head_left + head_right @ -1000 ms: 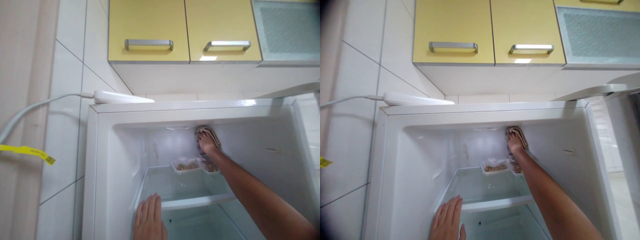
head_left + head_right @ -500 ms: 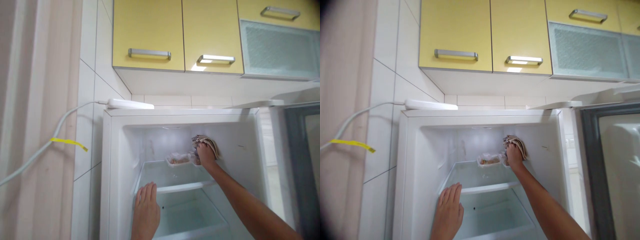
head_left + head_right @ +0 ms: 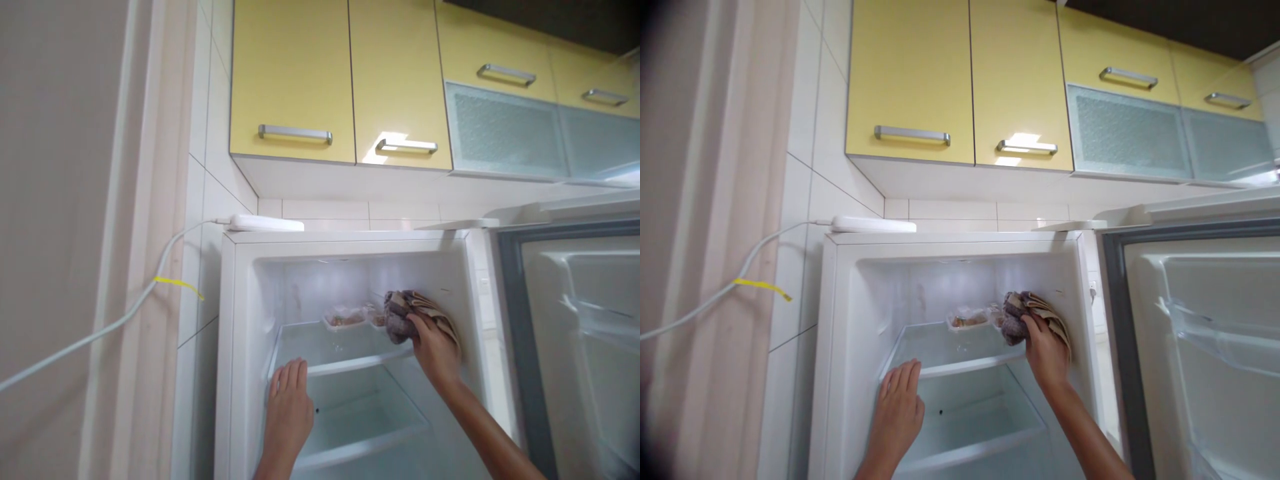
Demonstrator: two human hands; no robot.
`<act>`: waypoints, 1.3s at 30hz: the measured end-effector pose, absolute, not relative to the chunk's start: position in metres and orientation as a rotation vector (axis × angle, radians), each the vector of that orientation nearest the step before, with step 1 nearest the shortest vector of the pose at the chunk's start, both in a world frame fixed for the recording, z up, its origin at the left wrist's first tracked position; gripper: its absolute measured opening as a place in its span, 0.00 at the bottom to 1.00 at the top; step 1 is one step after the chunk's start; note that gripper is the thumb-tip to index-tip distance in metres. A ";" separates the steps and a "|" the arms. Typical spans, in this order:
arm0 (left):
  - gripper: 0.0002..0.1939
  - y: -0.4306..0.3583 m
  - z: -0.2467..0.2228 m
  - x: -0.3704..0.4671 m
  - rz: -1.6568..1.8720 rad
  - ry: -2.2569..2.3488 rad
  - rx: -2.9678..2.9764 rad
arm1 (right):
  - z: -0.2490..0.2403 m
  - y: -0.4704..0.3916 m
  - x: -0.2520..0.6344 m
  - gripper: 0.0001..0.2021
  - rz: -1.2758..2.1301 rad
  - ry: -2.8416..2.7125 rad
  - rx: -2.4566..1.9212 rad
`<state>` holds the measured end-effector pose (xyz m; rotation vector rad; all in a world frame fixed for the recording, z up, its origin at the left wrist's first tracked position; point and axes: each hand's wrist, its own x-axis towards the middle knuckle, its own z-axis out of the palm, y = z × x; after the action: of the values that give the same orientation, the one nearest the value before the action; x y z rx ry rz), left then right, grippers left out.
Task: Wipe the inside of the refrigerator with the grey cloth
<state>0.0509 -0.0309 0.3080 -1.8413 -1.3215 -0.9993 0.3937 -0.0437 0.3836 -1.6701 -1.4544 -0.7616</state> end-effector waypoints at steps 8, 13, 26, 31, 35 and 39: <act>0.26 -0.031 0.309 0.054 -1.007 -1.324 -1.816 | 0.369 -0.025 0.378 0.19 -0.372 -1.654 -1.692; 0.26 -0.031 0.308 0.058 -1.006 -1.329 -1.797 | 0.387 -0.021 0.345 0.21 -0.233 -1.902 -1.703; 0.26 -0.035 0.317 0.055 -0.995 -1.334 -1.821 | 0.381 -0.026 0.245 0.33 -0.122 -2.366 -1.137; 0.25 -0.035 0.316 0.052 -0.953 -1.307 -1.838 | 0.361 -0.024 0.299 0.31 -0.218 -2.172 -1.269; 0.25 -0.037 0.318 0.054 -0.941 -1.322 -1.816 | 0.341 -0.019 0.354 0.27 -0.386 -1.955 -1.431; 0.25 -0.038 0.319 0.056 -0.920 -1.343 -1.817 | 0.321 -0.016 0.381 0.26 -0.546 -1.768 -1.448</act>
<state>0.0565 -0.0377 0.3190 -1.8172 -1.3427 -0.9203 0.3814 -0.0156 0.3208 -1.4482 -1.7679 -0.5456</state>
